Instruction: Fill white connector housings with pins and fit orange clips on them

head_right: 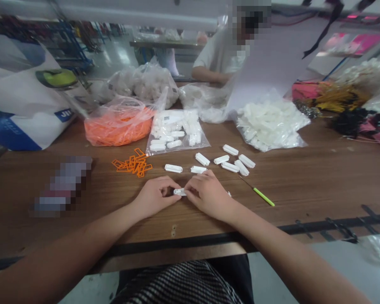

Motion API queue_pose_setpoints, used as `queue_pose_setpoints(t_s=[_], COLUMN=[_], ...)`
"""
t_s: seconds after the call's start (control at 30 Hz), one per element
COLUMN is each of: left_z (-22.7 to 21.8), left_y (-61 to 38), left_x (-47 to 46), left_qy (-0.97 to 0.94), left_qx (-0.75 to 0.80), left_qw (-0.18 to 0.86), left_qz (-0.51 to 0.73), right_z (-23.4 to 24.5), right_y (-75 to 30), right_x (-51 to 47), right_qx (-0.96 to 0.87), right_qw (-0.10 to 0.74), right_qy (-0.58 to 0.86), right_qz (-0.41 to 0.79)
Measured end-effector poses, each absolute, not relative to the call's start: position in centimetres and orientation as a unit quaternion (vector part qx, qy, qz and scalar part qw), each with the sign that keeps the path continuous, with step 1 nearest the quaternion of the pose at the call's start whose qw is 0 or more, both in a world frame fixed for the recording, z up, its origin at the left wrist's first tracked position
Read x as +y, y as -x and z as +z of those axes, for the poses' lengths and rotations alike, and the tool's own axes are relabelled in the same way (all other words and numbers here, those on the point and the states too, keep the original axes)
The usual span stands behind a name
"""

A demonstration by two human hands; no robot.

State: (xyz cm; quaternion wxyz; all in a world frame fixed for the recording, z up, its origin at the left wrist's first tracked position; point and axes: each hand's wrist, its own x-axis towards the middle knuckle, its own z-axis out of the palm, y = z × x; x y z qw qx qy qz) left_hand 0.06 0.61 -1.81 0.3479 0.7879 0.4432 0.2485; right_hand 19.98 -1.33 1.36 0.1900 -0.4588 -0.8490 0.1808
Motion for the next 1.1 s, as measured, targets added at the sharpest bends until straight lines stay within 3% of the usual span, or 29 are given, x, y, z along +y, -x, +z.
queue_pose_setpoints(t_s=[0.53,0.7,0.9,1.0,1.1], left_z=[-1.9,-1.8,-1.6,-1.6,-1.5], left_y=[0.0,0.0,0.0,0.0,0.0], left_x=[0.6,0.6,0.7,0.6,0.6], left_qy=[-0.778,-0.78,-0.78,-0.78,-0.775], left_qx=[0.443,0.442,0.45,0.445,0.451], left_qw=[0.361,0.366,0.363,0.366,0.369], left_qz=[0.26,0.249,0.241,0.243,0.244], right_z=[0.9,0.7,0.9,1.2,1.5], right_y=[-19.2,-19.5,-20.5,-20.9,-20.9], right_x=[-1.6,-0.7,0.7,0.2,-0.9], right_qx=[-0.84,-0.743,-0.702,-0.707,-0.77], right_qw=[0.183,0.195,0.177,0.213,0.24], right_qy=[0.487,0.573,0.563,0.559,0.52], right_qz=[0.15,0.286,0.398,0.377,0.28])
